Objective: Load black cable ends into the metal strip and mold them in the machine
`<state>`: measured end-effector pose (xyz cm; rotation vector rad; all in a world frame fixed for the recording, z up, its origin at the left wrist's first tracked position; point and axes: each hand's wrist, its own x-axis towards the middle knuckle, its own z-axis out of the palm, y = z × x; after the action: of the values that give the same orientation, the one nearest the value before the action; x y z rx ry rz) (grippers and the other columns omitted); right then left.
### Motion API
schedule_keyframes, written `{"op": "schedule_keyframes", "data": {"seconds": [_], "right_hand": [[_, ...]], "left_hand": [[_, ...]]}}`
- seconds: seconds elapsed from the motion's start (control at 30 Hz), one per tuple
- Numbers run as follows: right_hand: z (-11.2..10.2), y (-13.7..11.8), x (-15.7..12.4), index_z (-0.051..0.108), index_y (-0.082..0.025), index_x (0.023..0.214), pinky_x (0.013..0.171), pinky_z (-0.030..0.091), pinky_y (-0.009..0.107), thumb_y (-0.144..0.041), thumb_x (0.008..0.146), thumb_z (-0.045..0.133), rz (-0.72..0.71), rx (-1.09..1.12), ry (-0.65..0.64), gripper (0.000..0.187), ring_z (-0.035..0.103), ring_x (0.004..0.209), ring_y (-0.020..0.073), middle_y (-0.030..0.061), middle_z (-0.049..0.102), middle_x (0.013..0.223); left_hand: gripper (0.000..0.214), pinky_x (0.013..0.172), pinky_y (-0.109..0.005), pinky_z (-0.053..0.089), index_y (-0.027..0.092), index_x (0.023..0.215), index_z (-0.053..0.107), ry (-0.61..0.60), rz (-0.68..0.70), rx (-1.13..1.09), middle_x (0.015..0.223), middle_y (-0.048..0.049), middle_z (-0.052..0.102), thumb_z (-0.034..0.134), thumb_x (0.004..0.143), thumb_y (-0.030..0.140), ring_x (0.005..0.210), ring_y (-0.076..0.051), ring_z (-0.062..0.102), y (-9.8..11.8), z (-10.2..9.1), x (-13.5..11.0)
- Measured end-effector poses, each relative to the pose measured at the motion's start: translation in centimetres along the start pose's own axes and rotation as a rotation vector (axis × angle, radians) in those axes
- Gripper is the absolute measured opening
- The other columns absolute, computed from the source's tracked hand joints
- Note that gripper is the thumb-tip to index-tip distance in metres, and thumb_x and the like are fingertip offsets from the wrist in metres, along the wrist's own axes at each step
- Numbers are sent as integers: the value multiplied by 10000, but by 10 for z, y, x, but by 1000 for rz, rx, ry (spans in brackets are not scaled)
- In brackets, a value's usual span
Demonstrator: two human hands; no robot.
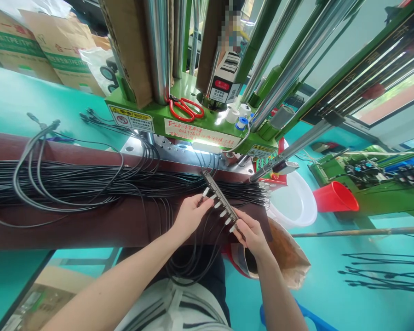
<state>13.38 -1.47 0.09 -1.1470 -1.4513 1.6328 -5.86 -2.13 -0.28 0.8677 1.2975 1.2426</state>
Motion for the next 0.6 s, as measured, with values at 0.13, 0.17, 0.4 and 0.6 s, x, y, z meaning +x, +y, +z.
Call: {"op": "schedule_keyframes", "data": {"seconds": [0.13,0.17,0.4,0.6], "right_hand": [[0,-2,-1,499,-163,1243,354,209,178,-382,838,496,7,-79,-68,461,301,402,38,-41,408,540],[-1,-2,-1,484,-158,1257,362,214,181,-379,845,488,8,-107,-79,468,305,411,45,-50,380,521],[-2,4,0,491,-172,1252,407,254,196,-390,838,500,28,-115,-80,468,316,462,62,-43,381,537],[-3,-1,0,539,-169,1199,351,184,175,-398,813,527,55,11,-69,449,278,404,32,-39,403,552]], "left_hand": [[262,392,-204,172,162,624,536,1,6,14,404,81,306,555,729,401,370,-48,221,-4,-3,0],[259,393,-204,173,163,621,529,-1,3,15,402,83,297,554,731,397,368,-48,218,-5,-3,0],[266,401,-198,193,160,624,515,-10,37,79,429,73,323,530,750,394,390,-52,252,-5,-6,-1],[339,359,-180,160,180,645,461,-67,-20,-37,456,75,279,390,813,466,377,-52,220,5,-18,-3]]}}
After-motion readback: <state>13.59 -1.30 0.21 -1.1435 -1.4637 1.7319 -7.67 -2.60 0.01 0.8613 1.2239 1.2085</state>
